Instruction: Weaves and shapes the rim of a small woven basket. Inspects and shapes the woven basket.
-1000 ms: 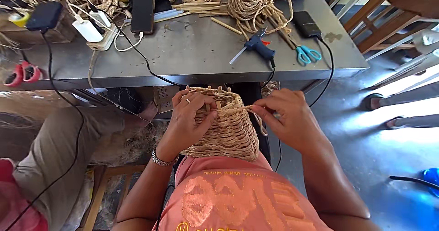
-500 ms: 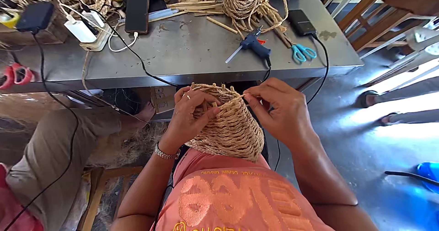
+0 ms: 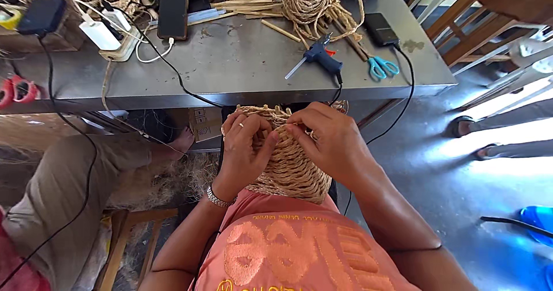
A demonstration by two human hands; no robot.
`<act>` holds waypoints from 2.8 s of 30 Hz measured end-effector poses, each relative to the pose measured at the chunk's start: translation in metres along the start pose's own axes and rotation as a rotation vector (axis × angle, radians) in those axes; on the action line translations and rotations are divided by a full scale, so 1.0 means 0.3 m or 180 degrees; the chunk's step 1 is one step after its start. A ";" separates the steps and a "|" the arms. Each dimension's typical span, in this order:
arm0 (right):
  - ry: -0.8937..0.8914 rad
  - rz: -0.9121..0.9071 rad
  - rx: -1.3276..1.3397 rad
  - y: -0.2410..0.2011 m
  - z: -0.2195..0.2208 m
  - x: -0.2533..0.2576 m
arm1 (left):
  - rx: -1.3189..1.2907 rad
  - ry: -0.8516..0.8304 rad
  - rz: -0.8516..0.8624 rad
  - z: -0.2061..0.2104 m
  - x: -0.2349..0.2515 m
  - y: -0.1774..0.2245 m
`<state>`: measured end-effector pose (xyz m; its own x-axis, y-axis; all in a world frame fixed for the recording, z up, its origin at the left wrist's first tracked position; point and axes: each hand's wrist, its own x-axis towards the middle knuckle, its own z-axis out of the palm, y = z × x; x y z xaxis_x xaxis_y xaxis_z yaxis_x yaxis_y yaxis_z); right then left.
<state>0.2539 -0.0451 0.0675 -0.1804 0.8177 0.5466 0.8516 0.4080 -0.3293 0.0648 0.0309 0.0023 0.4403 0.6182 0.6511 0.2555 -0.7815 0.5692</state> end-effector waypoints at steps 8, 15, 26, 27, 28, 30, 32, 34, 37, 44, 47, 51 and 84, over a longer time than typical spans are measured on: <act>-0.0240 -0.0285 -0.0249 -0.010 0.021 0.035 | -0.0053 -0.0011 -0.0261 0.000 -0.002 0.029; -0.0659 -0.0357 -0.0317 0.002 -0.028 0.011 | 0.0193 -0.0678 -0.0196 -0.026 0.009 0.048; -0.0681 -0.0745 -0.0334 -0.030 -0.064 -0.086 | 0.0095 -0.0790 -0.0003 -0.060 -0.034 0.067; -0.0670 -0.0751 -0.0399 -0.037 -0.060 -0.098 | 0.0076 -0.0817 -0.0030 -0.063 -0.040 0.065; -0.0632 -0.0754 -0.0453 -0.042 -0.054 -0.107 | 0.0079 -0.0833 -0.0065 -0.067 -0.044 0.064; -0.0526 -0.0761 -0.0553 -0.042 -0.038 -0.115 | 0.0131 -0.0827 -0.0147 -0.075 -0.046 0.063; -0.0358 -0.0789 -0.0532 -0.025 -0.017 -0.113 | 0.0210 -0.0772 -0.0245 -0.078 -0.043 0.060; -0.0208 -0.0848 -0.0462 -0.004 -0.001 -0.108 | 0.0243 -0.0724 -0.0323 -0.083 -0.038 0.056; -0.0062 -0.0804 -0.0229 0.014 0.028 -0.129 | 0.0319 -0.0676 -0.0399 -0.087 -0.043 0.049; 0.0293 -0.0076 0.0404 0.013 0.110 -0.194 | 0.0319 -0.0485 -0.0302 -0.079 -0.059 0.025; 0.0045 0.0420 0.0657 0.012 0.123 -0.201 | 0.0318 -0.0312 -0.0206 -0.070 -0.066 0.016; -0.0269 0.0848 0.0741 0.029 0.120 -0.209 | 0.0509 0.0034 -0.0033 -0.037 -0.068 -0.011; 0.0640 -0.0387 0.1535 0.332 0.199 0.528 | -0.0724 0.1162 -0.1091 -0.251 0.501 -0.363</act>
<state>0.2808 0.1494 0.0753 -0.1254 0.6783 0.7240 0.4991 0.6738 -0.5448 0.0382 0.2152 0.0758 0.0270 0.8549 0.5181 0.1217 -0.5173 0.8471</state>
